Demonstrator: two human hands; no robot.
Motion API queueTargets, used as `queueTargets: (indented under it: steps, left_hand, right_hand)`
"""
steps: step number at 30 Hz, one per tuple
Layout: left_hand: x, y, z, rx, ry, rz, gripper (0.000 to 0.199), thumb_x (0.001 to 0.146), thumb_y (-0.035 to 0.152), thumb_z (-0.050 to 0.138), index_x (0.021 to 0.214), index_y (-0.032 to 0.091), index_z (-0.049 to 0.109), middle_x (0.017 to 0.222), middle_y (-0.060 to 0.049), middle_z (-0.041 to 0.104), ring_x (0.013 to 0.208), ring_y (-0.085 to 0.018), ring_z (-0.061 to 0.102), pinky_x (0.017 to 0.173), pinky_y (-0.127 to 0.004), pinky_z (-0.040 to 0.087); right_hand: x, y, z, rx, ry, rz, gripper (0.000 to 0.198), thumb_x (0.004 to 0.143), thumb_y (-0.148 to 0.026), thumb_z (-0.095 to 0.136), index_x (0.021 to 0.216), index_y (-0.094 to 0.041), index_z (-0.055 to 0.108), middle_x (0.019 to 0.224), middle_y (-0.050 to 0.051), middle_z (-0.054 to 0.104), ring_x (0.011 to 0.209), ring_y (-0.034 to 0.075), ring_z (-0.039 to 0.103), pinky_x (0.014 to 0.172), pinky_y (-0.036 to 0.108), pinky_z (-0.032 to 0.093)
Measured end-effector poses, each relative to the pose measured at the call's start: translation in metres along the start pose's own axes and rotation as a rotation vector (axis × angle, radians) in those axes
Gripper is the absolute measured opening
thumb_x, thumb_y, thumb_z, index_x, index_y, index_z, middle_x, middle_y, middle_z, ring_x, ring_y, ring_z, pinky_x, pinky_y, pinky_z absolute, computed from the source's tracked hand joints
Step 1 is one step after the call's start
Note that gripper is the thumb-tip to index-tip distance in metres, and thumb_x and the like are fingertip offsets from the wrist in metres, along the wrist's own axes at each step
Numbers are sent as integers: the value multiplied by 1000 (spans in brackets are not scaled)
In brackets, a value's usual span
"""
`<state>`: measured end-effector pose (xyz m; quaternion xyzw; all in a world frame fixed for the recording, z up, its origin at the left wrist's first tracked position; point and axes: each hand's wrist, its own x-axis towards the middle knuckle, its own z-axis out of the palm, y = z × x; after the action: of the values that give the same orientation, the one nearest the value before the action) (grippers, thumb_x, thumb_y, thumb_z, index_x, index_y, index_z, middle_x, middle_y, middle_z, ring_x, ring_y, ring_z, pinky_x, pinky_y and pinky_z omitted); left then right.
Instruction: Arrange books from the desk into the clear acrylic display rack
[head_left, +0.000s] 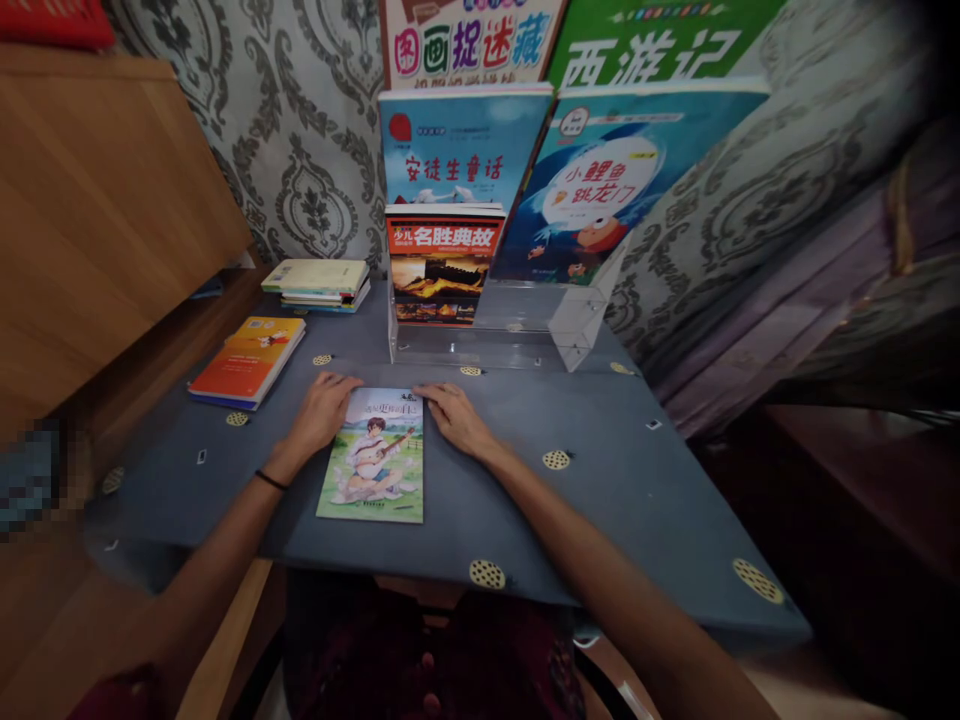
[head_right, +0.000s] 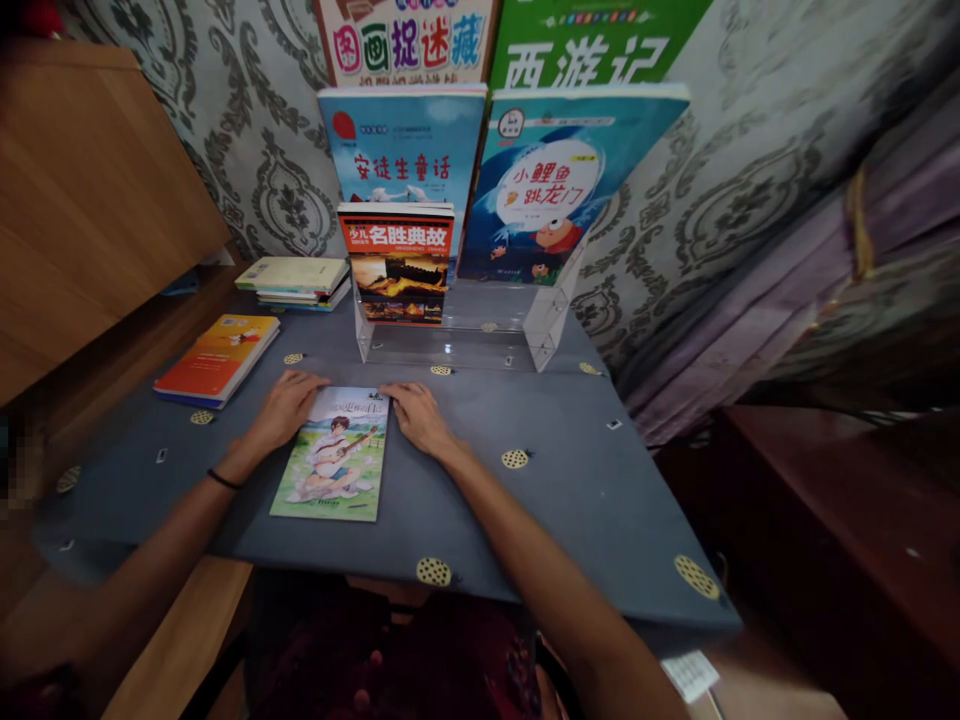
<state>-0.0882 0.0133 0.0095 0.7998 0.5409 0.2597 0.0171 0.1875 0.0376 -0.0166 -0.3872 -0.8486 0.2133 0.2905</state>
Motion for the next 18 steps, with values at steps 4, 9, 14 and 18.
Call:
queueTargets:
  steps: [4,9,14,18]
  left_hand:
    - [19,8,12,-5,-102,130,37,99,23,41,121,23,71,120,-9,67,120,-26,53,107,-48,44]
    - [32,18,29,-32,-238,219,37,100,30,44,129,27,67,145,-10,53,144,-29,33,118,-54,32]
    - [34,17,27,-44,-293,198,37,101,32,45,132,31,65,151,-7,49,148,-30,28,119,-57,29]
    - [29,19,22,-58,-338,215,37,101,30,46,133,33,65,154,-7,46,150,-30,26,120,-58,27]
  right_hand:
    - [0,0,-1,16,-12,3,50,94,-6,42,138,-22,60,132,9,67,123,22,58,111,47,41]
    - [0,1,0,34,-13,24,49,94,-7,40,138,-20,57,138,9,64,127,22,57,114,49,37]
    - [-1,4,2,54,1,24,51,93,-8,40,140,-21,56,138,8,65,127,23,57,114,51,37]
    - [0,7,3,57,4,8,49,93,-8,40,137,-20,58,136,9,66,126,23,58,114,49,38]
